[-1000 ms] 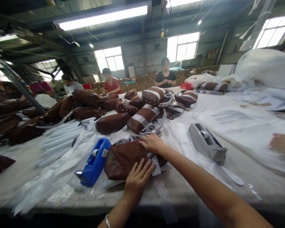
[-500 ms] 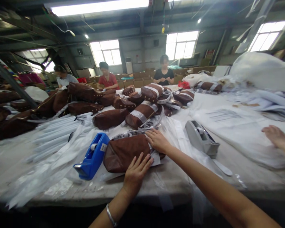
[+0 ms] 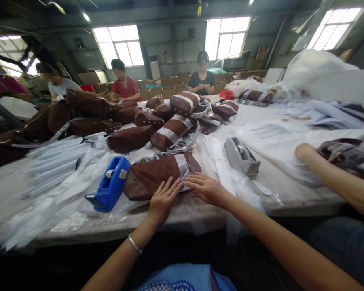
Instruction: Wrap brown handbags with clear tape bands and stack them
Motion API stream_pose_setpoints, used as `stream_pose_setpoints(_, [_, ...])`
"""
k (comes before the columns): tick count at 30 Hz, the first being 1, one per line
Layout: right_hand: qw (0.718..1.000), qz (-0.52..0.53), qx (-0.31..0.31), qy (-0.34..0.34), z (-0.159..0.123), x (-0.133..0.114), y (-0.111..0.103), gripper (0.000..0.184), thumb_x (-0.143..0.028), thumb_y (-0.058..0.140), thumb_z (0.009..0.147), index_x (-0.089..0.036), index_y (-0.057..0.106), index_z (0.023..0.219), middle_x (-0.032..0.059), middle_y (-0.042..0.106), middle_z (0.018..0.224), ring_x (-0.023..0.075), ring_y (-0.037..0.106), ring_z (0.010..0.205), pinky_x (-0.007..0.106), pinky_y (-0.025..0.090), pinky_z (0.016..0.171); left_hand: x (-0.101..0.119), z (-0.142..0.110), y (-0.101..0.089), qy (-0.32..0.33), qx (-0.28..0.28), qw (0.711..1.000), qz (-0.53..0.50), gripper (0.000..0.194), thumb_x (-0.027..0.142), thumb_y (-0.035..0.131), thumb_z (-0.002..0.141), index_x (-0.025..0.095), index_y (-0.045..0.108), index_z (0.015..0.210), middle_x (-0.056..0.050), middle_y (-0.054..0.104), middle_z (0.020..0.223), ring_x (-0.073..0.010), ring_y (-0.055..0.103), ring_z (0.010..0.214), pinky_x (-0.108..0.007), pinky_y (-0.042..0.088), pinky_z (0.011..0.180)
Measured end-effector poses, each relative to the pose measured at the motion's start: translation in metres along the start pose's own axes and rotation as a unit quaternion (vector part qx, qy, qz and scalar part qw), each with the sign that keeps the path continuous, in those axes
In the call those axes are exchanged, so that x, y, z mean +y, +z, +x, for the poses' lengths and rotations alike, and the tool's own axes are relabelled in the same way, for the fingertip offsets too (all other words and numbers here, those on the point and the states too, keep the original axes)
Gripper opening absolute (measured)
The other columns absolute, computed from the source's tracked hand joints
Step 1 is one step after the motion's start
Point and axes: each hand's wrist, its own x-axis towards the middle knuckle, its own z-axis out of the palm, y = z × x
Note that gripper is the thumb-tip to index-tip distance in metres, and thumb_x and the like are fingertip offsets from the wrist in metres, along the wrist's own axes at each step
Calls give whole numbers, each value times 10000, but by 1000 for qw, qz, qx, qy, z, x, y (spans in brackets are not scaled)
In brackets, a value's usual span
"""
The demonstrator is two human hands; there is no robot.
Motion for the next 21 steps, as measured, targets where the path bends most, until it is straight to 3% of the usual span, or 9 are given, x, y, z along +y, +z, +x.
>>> stream_pose_setpoints(3, [994,-16,107,-32,5,2,14,313,-181,582,962,-229,643,1266,78,714,1223,196,675,1132,437,504,1067,-3,1,-2,11,-7,1000,3,570,90,438,965,255,382,1508,-13,447,1529,-255,404,1427,-462,483,1089])
stream_pose_setpoints(5, [988,-6,145,-42,8,0,18,260,-145,550,970,-215,679,1184,74,740,1163,181,701,1079,407,537,1028,-7,0,-4,21,-15,1000,6,586,91,442,963,265,361,1517,-6,436,1536,-255,400,1430,-462,480,1092])
stream_pose_setpoints(13, [983,18,172,-64,0,-4,22,243,-116,570,962,-212,683,1155,55,750,1140,175,681,1128,407,507,1079,-9,0,-8,7,-21,999,33,636,67,417,959,283,285,1542,-20,377,1569,-227,360,1454,-455,453,1110])
stream_pose_setpoints(18, [978,-14,191,-78,-6,-4,35,263,-91,542,964,-206,684,1155,58,745,1153,189,659,1167,431,491,1097,-4,1,-6,58,-8,997,54,538,171,425,1001,272,337,1522,-17,385,1563,-228,341,1463,-520,381,1159])
stream_pose_setpoints(21, [978,-16,197,-70,-9,-5,41,264,-73,550,954,-187,680,1153,71,740,1164,194,653,1176,434,490,1099,-6,2,-5,88,-3,995,51,505,190,416,1012,239,362,1511,-13,397,1558,-205,372,1448,-478,381,1169])
